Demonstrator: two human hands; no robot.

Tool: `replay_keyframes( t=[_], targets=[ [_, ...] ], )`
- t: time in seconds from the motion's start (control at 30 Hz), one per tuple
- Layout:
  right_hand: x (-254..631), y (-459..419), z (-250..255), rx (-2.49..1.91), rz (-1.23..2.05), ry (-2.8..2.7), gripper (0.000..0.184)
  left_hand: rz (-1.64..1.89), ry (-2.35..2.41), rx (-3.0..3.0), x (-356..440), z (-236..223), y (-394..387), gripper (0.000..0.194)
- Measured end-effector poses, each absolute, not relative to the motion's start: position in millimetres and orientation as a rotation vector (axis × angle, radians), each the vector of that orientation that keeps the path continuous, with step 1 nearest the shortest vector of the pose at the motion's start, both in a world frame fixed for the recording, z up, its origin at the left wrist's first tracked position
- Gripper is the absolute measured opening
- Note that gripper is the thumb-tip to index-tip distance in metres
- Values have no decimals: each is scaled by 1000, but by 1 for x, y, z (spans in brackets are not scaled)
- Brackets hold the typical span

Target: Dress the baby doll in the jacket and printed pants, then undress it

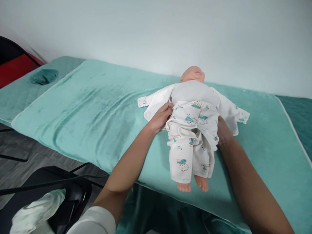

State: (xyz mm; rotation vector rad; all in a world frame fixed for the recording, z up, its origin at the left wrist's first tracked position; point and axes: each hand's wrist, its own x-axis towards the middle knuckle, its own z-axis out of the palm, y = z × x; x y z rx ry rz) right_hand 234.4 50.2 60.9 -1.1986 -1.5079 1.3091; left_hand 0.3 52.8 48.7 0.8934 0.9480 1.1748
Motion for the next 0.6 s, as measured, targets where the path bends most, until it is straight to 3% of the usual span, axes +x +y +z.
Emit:
replay_keyframes(
  t=[0.23,0.6],
  targets=[
    [233,50,67,-1218,1326,-1415,36,1089,891,878,-2,52,51,31],
    [233,49,61,-1195,1397,-1306,50,1102,912,1033,0,44,53,29]
  ],
)
